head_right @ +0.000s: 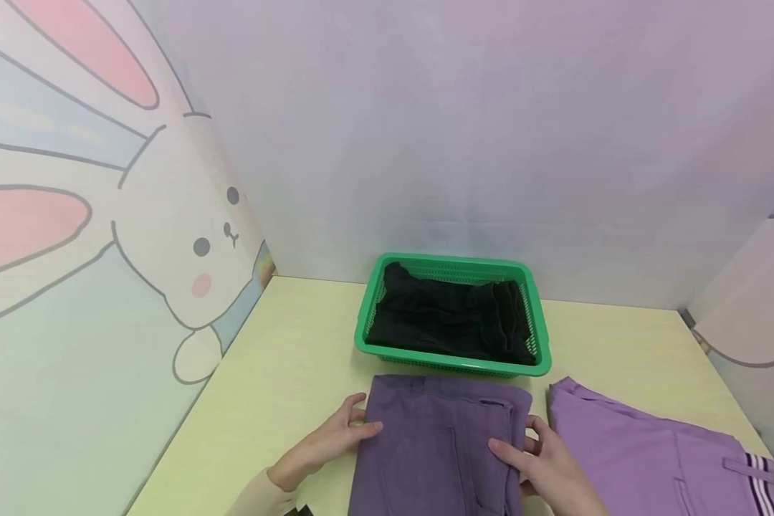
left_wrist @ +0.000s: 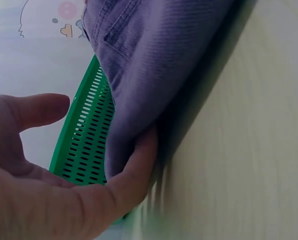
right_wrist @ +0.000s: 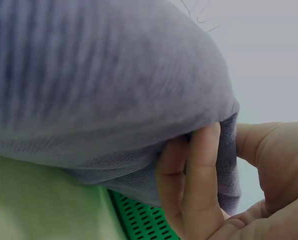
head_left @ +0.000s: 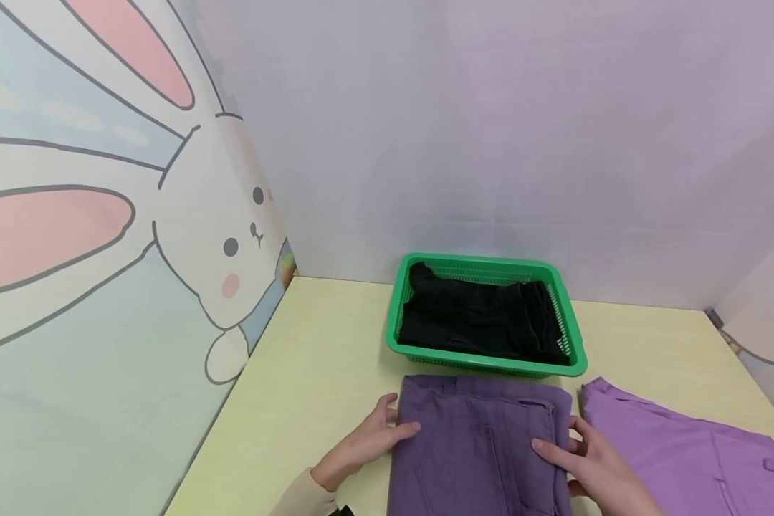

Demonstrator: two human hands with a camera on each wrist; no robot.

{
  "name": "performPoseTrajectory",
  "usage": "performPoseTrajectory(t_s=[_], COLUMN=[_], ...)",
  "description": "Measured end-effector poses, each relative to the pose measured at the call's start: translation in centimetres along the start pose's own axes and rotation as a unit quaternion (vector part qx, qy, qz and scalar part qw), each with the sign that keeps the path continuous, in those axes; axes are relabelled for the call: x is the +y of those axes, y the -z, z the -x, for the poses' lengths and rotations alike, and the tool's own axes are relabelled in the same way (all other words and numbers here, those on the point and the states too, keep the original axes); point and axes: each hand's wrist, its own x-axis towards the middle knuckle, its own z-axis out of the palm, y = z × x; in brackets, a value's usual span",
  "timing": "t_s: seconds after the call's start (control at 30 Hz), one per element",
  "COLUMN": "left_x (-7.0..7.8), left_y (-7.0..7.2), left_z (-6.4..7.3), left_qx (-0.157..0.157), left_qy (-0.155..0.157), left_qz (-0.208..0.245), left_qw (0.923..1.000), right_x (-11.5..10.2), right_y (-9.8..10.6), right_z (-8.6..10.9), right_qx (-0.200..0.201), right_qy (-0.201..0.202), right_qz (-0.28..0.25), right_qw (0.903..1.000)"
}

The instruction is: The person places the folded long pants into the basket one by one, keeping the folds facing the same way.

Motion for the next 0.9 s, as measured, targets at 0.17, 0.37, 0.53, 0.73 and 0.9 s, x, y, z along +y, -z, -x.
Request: performPoseTrajectory(t_s=[0.17, 0.37, 0.53, 0.73, 0.9], left_x=[-0.6, -1.4, -1.6, -1.5, -1.1], left_y=[-0.1, 0.0, 0.0, 0.2, 0.5], left_z=[-0.4, -0.9, -1.0, -1.0, -0.5], left_qx=[-0.024, -0.029, -0.036, -0.041, -0.050], left_qy=[-0.004, -0.015, -0.027, -0.040, -0.052], left_qz=[0.038, 0.030, 0.027, 0.032, 0.036], left_qw=[0.9990, 0.9990, 0.9986, 0.9979, 0.9968], right_x=[-0.3, -0.4, -0.4, -0.6, -0.6], right_y=[-0.3, -0.4, -0.4, -0.4, -0.3], right_z=[0.1, 0.4, 0.4, 0.6, 0.8], right_qx=[-0.006, -0.012, -0.014, -0.017, -0.015], right_qy=[0.012, 0.020, 0.023, 0.033, 0.031], right_qz=[-0.014, -0.031, -0.039, -0.046, -0.049], right_qw=[0.9998, 0.9992, 0.9989, 0.9983, 0.9982])
